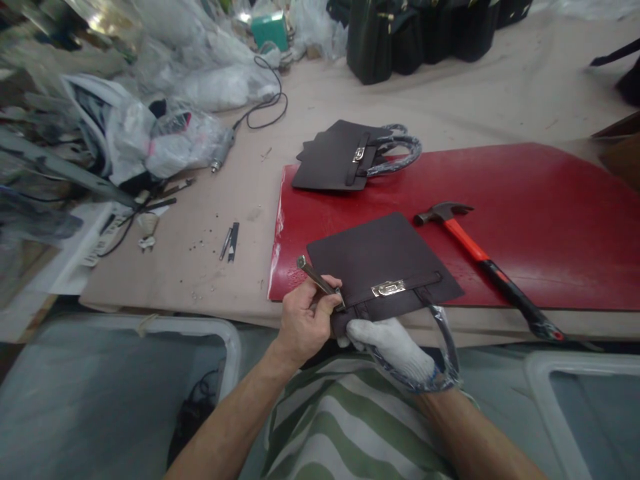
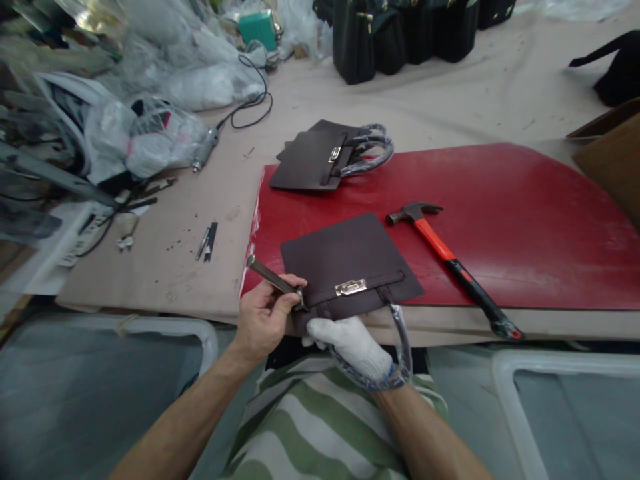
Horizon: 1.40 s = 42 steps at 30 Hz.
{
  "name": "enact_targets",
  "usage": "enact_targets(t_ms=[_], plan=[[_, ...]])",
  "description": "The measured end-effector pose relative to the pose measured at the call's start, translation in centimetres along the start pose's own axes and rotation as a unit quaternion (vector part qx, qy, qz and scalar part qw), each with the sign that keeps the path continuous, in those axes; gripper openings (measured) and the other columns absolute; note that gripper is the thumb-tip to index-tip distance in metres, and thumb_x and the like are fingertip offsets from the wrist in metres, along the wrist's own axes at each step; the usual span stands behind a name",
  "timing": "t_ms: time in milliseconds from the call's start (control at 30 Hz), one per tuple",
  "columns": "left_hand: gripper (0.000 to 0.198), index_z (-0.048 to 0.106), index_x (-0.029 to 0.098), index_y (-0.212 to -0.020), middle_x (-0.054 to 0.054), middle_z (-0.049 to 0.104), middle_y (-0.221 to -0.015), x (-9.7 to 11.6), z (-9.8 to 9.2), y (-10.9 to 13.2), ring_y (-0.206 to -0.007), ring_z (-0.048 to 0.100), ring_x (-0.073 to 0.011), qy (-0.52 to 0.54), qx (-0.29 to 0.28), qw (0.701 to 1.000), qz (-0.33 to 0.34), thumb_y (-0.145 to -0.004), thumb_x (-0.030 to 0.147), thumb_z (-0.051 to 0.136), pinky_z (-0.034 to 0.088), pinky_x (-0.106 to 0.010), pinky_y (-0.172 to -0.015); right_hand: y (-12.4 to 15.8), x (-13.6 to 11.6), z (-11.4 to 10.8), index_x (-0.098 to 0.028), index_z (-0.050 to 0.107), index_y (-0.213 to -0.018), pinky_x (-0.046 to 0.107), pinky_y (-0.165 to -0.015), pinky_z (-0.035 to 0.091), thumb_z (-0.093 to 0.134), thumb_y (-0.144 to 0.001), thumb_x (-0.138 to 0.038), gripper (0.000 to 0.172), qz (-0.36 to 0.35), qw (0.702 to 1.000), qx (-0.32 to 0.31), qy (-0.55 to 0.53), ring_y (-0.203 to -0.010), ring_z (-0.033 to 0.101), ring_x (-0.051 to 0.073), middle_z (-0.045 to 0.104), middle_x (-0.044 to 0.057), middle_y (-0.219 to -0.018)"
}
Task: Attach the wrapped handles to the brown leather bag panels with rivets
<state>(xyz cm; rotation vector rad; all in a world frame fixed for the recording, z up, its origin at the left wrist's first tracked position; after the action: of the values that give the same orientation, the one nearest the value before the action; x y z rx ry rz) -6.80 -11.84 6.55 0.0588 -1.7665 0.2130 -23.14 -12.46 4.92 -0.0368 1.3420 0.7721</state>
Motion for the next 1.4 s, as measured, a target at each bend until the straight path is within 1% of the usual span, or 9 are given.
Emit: enact_targets(t_ms=[433, 733, 967, 1100, 1200, 1233, 1300, 1367, 1400], plan=[[0.015, 0.068, 0.016, -0.098, -0.005, 0.074, -0.093, 0.1, 0.1, -4.6, -0.078, 0.069, -0.0141, 0.012, -0.004, 0.999, 0.05, -0.085, 0.019, 0.06, 0.054, -0.023, -0.071, -2.5, -3.4, 0.4, -0.017, 0.059, -0.081, 0.029, -0.053, 0.054, 0.072, -0.071, -0.032, 0.023, -0.026, 0.998, 0.043, -0.042, -0.055, 0.049, 0.012, 0.055, -0.001, -0.066], [0.017, 0.068, 0.016, -0.1, -0.005, 0.074, -0.091, -2.9, 0.9, -5.0, -0.073, 0.068, -0.0124, -0.06, 0.002, 0.992, 0.111, -0.086, 0.015, 0.06, 0.054, -0.022, -0.068, -1.8, -1.5, -0.2, -0.009, 0.069, -0.08, 0.026, -0.052, 0.054, 0.086, -0.06, -0.041, 0.042, 0.083, 0.971, 0.047, -0.219, -0.058, 0.051, 0.011, 0.06, 0.004, -0.07], [0.02, 0.061, 0.017, -0.106, -0.008, 0.072, -0.105, -3.6, 1.8, -4.0, -0.1, 0.071, -0.0165, -0.099, 0.004, 0.964, 0.248, -0.087, 0.009, 0.059, 0.057, -0.026, -0.09, 0.8, 0.0, -0.3, -0.013, 0.072, -0.095, 0.029, -0.057, 0.056, 0.084, -0.069, -0.04, 0.039, 0.127, 0.939, 0.1, -0.304, -0.061, 0.055, 0.011, 0.065, 0.005, -0.087], [0.022, 0.06, 0.018, -0.108, -0.009, 0.072, -0.106, -3.9, 1.9, -3.7, -0.101, 0.071, -0.0165, -0.102, 0.004, 0.959, 0.263, -0.088, 0.009, 0.059, 0.059, -0.026, -0.09, 4.1, 1.9, -2.0, -0.018, 0.07, -0.092, 0.031, -0.059, 0.054, 0.081, -0.069, -0.045, 0.037, 0.148, 0.96, 0.128, -0.203, -0.063, 0.057, 0.015, 0.066, 0.006, -0.083], [0.022, 0.06, 0.018, -0.108, -0.009, 0.072, -0.108, -4.0, 1.9, -3.7, -0.102, 0.071, -0.0168, -0.099, 0.005, 0.962, 0.255, -0.088, 0.009, 0.059, 0.059, -0.026, -0.092, 7.9, 0.7, -5.9, -0.018, 0.071, -0.084, 0.029, -0.062, 0.051, 0.086, -0.058, -0.037, 0.036, 0.143, 0.981, 0.117, -0.063, -0.067, 0.058, 0.017, 0.066, 0.006, -0.076], [0.021, 0.06, 0.018, -0.107, -0.009, 0.073, -0.109, -4.1, 1.9, -3.8, -0.103, 0.071, -0.0169, -0.099, 0.005, 0.963, 0.25, -0.088, 0.009, 0.06, 0.059, -0.027, -0.092, 9.0, -0.4, -7.7, -0.018, 0.071, -0.08, 0.027, -0.06, 0.049, 0.079, -0.067, -0.043, 0.03, 0.158, 0.98, 0.097, 0.071, -0.067, 0.058, 0.017, 0.066, 0.006, -0.076], [0.021, 0.061, 0.018, -0.107, -0.009, 0.073, -0.11, -4.2, 2.0, -3.8, -0.103, 0.071, -0.0175, -0.099, 0.003, 0.966, 0.24, -0.088, 0.01, 0.06, 0.059, -0.027, -0.092, 10.3, -3.3, -11.5, -0.019, 0.071, -0.081, 0.031, -0.054, 0.044, 0.06, -0.08, -0.055, 0.038, 0.177, 0.926, 0.078, 0.324, -0.06, 0.056, 0.019, 0.066, 0.008, -0.074], [0.021, 0.062, 0.018, -0.106, -0.009, 0.074, -0.109, -4.3, 2.1, -3.8, -0.102, 0.072, -0.0181, -0.102, 0.003, 0.967, 0.235, -0.088, 0.01, 0.06, 0.059, -0.028, -0.092, 10.2, -6.9, -15.2, -0.019, 0.07, -0.098, 0.037, -0.073, 0.049, 0.049, -0.086, -0.051, 0.04, 0.097, 0.822, 0.251, 0.502, -0.079, 0.064, 0.025, 0.069, 0.011, -0.089], [0.021, 0.062, 0.018, -0.107, -0.009, 0.074, -0.109, -4.3, 2.2, -3.8, -0.102, 0.072, -0.0185, -0.104, 0.003, 0.967, 0.232, -0.088, 0.01, 0.06, 0.059, -0.029, -0.091, 9.7, -8.3, -16.5, -0.02, 0.067, -0.114, 0.04, -0.079, 0.049, 0.049, -0.086, -0.048, 0.043, 0.07, 0.743, 0.336, 0.575, -0.089, 0.065, 0.028, 0.069, 0.012, -0.103]])
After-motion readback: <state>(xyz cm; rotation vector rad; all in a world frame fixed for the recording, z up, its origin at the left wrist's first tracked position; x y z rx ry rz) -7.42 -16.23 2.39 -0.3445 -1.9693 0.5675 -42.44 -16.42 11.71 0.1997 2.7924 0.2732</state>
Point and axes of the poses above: each hand's wrist, its own y-axis away from the middle knuckle, its own z-axis out of the palm, x = y × z, the point moved 2 cm from there along -y, towards the middle knuckle
